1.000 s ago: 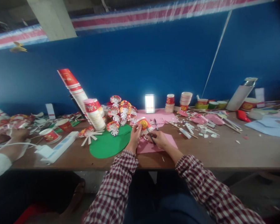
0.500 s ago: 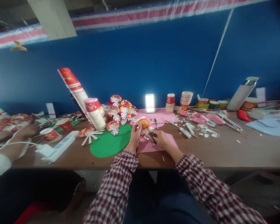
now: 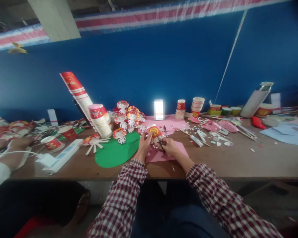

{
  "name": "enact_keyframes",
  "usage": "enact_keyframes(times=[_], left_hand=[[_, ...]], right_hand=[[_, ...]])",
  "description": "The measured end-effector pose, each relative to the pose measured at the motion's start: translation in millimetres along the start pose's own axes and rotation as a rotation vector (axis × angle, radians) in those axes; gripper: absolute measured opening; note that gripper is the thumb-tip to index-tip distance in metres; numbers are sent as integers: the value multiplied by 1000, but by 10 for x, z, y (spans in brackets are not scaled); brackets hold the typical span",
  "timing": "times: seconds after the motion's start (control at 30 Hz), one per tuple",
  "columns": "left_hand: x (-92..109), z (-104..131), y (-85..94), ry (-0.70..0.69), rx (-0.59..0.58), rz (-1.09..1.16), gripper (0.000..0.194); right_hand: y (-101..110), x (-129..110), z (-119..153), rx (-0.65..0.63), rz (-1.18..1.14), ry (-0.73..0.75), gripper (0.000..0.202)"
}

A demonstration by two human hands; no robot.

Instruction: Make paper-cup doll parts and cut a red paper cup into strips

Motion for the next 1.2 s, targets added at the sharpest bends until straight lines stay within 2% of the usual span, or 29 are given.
enact_keyframes(times=[0.2, 0.4, 0.7, 0.83, 1.0, 1.1, 1.2], left_hand=[[16, -2, 16, -11, 6, -62, 44], [-50, -11, 12, 17, 2, -50, 47], [-110, -25, 9, 19, -17, -15, 49], [-55, -15, 2, -2, -5, -27, 48], [-19, 14, -4, 32, 18, 15, 48], [-44, 9, 9, 81, 44, 121, 47], [-53, -13, 67, 111, 119, 254, 46]], right_hand=[[14, 6, -29, 14, 51, 28, 32], [61, 27, -51, 71, 55, 81, 36], [32, 50, -47, 35, -4, 96, 37], [36, 31, -42, 46, 74, 107, 39], [37, 73, -68, 73, 308, 80, 33], [19, 86, -68, 57, 392, 91, 31], [2, 101, -63, 38, 400, 94, 33]])
Point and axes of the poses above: each hand's wrist, its own z-axis away from the middle knuckle, its own y-axis out of the back of the hand, x = y × z, the point moved 9 cm from there along -z, towards the middle knuckle, and after that the axes turned 9 degrees about -y, right-handed, at the moved point
